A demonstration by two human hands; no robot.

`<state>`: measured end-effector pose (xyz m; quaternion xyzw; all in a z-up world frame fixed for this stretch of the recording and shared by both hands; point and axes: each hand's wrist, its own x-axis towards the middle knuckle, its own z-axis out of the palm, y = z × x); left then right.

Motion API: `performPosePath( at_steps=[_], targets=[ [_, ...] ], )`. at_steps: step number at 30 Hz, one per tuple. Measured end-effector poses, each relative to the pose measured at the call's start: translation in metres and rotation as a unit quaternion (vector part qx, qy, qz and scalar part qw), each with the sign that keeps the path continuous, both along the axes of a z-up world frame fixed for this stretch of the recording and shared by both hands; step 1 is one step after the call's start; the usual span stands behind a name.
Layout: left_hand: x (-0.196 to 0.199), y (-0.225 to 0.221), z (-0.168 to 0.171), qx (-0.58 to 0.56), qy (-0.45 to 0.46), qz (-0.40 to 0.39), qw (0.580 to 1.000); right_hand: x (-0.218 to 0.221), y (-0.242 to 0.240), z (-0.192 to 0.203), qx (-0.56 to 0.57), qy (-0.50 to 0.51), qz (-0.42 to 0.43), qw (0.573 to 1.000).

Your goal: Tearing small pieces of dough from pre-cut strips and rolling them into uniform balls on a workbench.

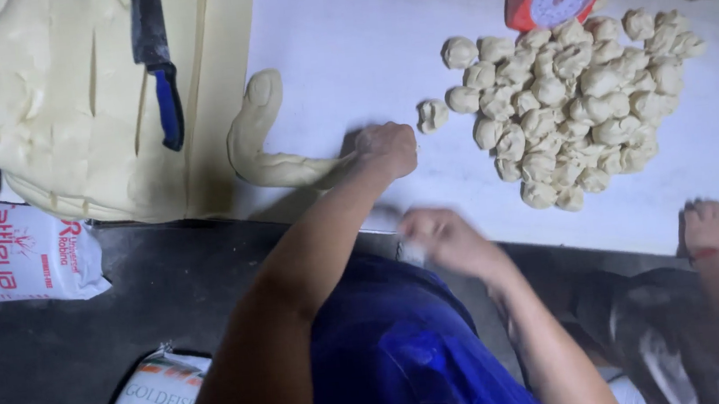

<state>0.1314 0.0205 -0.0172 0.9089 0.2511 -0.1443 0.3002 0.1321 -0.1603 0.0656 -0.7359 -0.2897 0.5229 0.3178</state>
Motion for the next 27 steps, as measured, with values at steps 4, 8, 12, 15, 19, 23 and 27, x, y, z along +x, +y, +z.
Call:
performPosePath(
  at_steps=[4, 8, 12, 15, 19, 23, 27],
  targets=[
    [-0.037, -0.006, -0.002, 0.012, 0.012, -0.020, 1.000, 0.057, 0.008, -0.024, 0.149, -0.228, -0.170, 0.947],
    [-0.075, 0.010, -0.010, 0.032, -0.102, -0.033, 0.994, 0.042, 0.035, -0.058, 0.119, -0.317, -0.237, 0.911],
    [-0.095, 0.016, 0.004, -0.049, -0.131, 0.036, 0.990, 0.004, 0.083, -0.152, 0.106, -0.158, -0.282, 0.940],
    [-0.102, 0.005, 0.024, 0.005, -0.173, 0.066, 0.983, 0.017, 0.085, -0.166, 0.138, -0.208, -0.258, 0.933],
    [-0.080, -0.012, 0.042, -0.015, -0.106, 0.112, 0.988, 0.048, 0.086, -0.144, 0.038, -0.284, -0.145, 0.947],
    [-0.059, 0.009, 0.065, -0.009, 0.069, -0.019, 0.997, 0.029, 0.092, -0.056, 0.030, -0.034, -0.207, 0.977],
    [-0.032, 0.031, 0.055, -0.005, 0.138, 0.021, 0.990, 0.034, 0.020, -0.055, -0.053, -0.001, 0.020, 0.998]
  ],
)
